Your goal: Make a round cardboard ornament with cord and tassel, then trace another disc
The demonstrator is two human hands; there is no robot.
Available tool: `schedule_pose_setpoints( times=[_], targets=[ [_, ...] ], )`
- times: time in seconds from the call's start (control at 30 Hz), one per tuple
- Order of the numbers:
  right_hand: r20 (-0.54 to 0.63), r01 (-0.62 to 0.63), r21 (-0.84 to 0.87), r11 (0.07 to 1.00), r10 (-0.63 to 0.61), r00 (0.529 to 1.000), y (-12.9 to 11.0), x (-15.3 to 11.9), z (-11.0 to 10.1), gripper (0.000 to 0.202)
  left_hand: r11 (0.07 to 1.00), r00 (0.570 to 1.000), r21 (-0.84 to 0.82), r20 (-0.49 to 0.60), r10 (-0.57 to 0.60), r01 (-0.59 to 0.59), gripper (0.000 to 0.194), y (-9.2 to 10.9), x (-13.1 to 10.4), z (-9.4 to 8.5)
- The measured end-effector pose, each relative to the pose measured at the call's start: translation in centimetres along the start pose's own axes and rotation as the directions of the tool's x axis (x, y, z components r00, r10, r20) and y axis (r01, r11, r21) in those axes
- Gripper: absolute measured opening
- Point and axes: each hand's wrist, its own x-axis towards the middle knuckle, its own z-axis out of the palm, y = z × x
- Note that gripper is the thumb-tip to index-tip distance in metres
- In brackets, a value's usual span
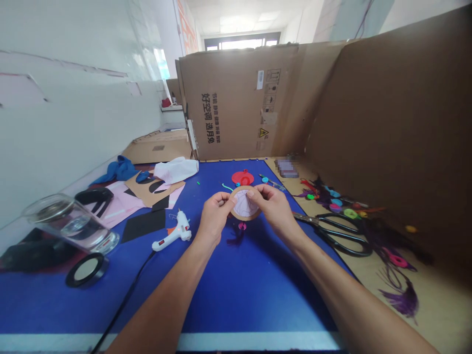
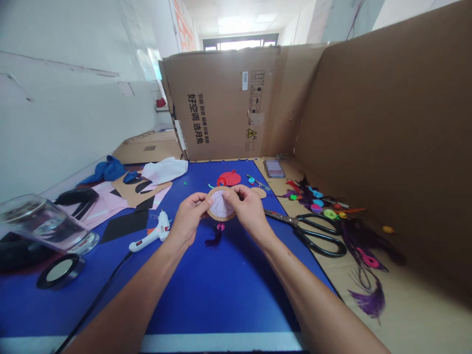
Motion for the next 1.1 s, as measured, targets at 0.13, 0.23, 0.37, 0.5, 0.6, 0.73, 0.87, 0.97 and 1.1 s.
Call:
schedule_pose_setpoints(
  times=[0.13, 0.23, 0.37, 0.5, 0.6, 0.73, 0.87, 0.97, 1.1],
  targets=[
    [-0.008, 0.007, 0.006, 1.000, -0.007, 1.000, 0.17, 0.08, 0.00, 0.041, 1.000, 1.000, 0.000, -0.001, -0.002, 0.002, 0.026, 0.00, -0.01, -0.04],
    [0.037, 0.007, 0.018, 1.000, -0.008, 0.999, 0.29, 0.11, 0.08, 0.042, 0.999, 0.998, -0.017, -0.060, 0.035, -0.036, 0.026, 0.01, 0.27, -0.31],
    [0.034, 0.023, 0.006, 1.000, -0.023, 0.999, 0.38, 0.22, 0.00, 0.043, 0.999, 0.997, -0.032, -0.069, 0.040, -0.042, 0.028, -0.04, 0.46, -0.47],
    [-0.023, 0.036, 0.017, 0.999, -0.036, 0.999, 0.22, 0.26, -0.12, 0.044, 1.000, 1.000, -0.007, -0.007, 0.011, -0.011, 0.027, -0.14, 0.35, -0.40],
    [0.023, 0.012, 0.016, 1.000, -0.012, 1.000, 0.18, 0.20, -0.06, 0.042, 0.999, 0.999, -0.005, -0.039, 0.035, -0.035, 0.027, -0.12, 0.43, -0.50],
    [0.088, 0.002, -0.018, 1.000, 0.000, 0.996, 0.41, 0.22, 0.05, 0.043, 0.999, 0.996, -0.029, -0.078, 0.043, -0.045, 0.027, -0.02, 0.57, -0.60],
    [0.059, 0.028, -0.003, 1.000, -0.028, 0.998, 0.47, 0.27, -0.01, 0.042, 1.000, 1.000, -0.007, 0.001, 0.001, -0.001, 0.025, -0.06, 0.38, -0.38],
    [0.066, 0.033, -0.003, 0.999, -0.033, 0.997, 0.35, 0.19, 0.02, 0.040, 1.000, 1.000, 0.008, 0.005, 0.029, -0.029, 0.025, -0.21, 0.33, -0.20],
    [0.102, -0.016, 0.006, 1.000, 0.015, 0.995, 0.41, 0.07, 0.44, 0.033, 0.998, 0.998, -0.009, -0.035, 0.061, -0.061, 0.024, -0.43, 0.48, -0.16]
  ],
)
